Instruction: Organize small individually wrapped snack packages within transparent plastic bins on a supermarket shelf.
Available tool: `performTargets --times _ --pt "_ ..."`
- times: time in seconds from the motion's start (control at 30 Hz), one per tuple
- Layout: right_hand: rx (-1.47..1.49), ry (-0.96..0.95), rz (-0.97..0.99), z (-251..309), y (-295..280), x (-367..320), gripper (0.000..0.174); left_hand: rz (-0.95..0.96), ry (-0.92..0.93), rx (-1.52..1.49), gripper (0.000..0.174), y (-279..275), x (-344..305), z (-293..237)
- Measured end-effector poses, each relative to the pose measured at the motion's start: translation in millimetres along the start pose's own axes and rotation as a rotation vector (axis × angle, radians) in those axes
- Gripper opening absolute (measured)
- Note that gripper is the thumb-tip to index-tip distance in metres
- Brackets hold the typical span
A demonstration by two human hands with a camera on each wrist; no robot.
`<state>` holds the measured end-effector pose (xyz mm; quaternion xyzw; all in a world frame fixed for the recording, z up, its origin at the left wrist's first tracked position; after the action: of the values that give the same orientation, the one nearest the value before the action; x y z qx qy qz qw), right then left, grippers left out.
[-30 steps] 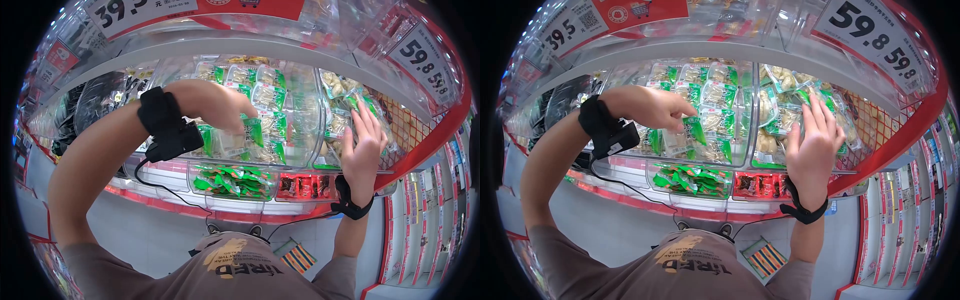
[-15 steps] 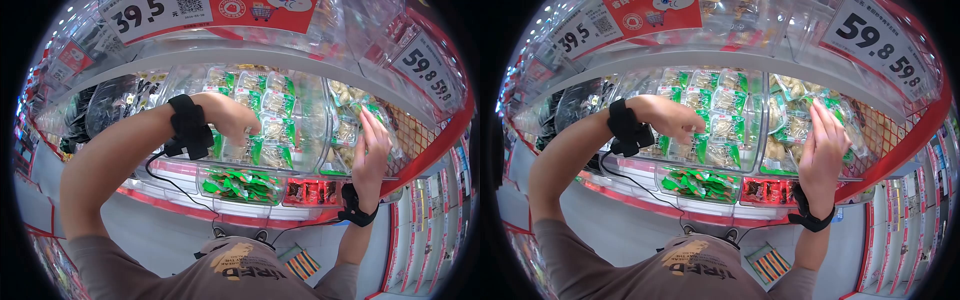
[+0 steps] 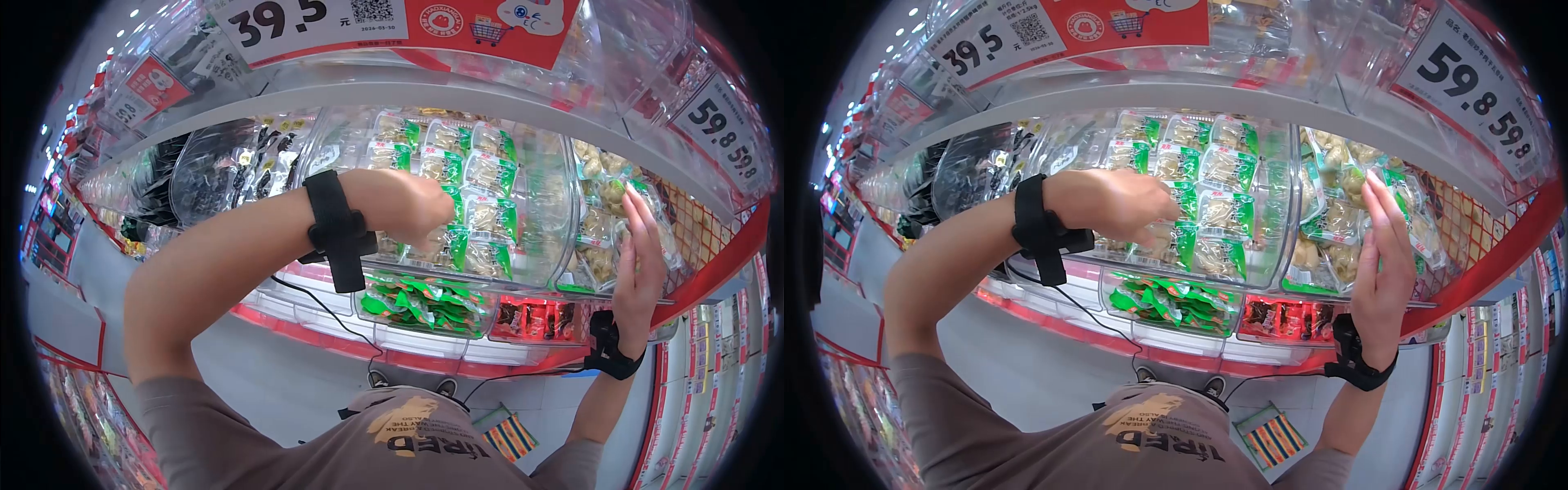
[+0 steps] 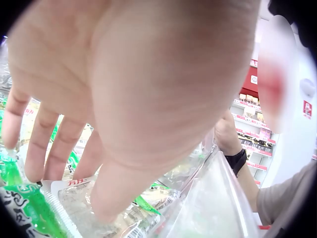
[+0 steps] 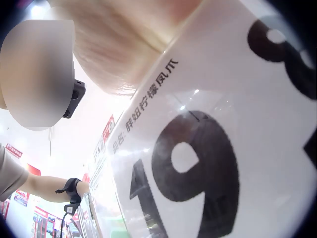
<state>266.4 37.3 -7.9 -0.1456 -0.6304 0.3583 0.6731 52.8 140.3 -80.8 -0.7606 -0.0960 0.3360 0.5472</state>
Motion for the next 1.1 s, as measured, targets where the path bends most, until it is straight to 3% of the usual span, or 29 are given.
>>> performTargets --times 0.2,0.6,0.7,0.77,0.8,0.83,0.93,0.97,1.03,1.07,1.1 --pt "0.086 0.015 -0.048 -6 -5 -3 0.042 -0.116 0.009 0.004 0.044 -9 -10 1" --pt "0.134 0.032 -0.150 -10 -11 -7 0.042 -0.128 -0.007 -0.099 0.037 -3 -22 11" --pt "0.133 0.005 -0.212 -7 -16 -9 0.040 -0.644 0.211 -0.065 0.028 -42 -34 -19" --pt "0.093 -0.039 -0.275 -3 -20 -13 0.040 -0.503 0.135 -0.579 0.026 -68 -28 -55" --pt "-0.010 -0.086 -0.268 4 -19 -15 0.039 -0.539 0.353 -0.734 0.034 -77 -30 -77" --pt "-0.117 -0.136 -0.261 13 -20 -17 0.039 -0.499 0.360 -1.063 0.042 -74 -20 -86" --pt "-0.236 -0.304 -0.208 30 -12 -26 0.040 -0.434 0.439 -1.507 0.059 -74 0 -108" --pt "-0.212 -0.373 -0.186 37 -10 -24 0.040 -0.295 0.409 -1.601 0.053 -70 9 -110" --pt "-0.044 -0.456 -0.186 38 -7 -25 0.034 -0.361 0.367 -1.611 0.048 -69 17 -105" --pt "-0.087 -0.359 -0.250 45 -14 -18 0.032 -0.389 0.347 -1.613 0.045 -70 21 -103" --pt "-0.227 -0.448 -0.213 50 -13 -22 0.028 -0.393 0.348 -1.590 0.042 -70 23 -104"
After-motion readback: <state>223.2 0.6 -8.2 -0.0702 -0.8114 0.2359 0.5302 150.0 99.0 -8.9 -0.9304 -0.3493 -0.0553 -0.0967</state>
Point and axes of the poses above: each hand's wrist, its own x-axis towards the middle knuckle, its own y-axis out of the palm, z = x × y, the point moved 10 cm from there along x, towards the middle knuckle, and after that the axes turned 14 degrees about -x, right-handed, at the moved point
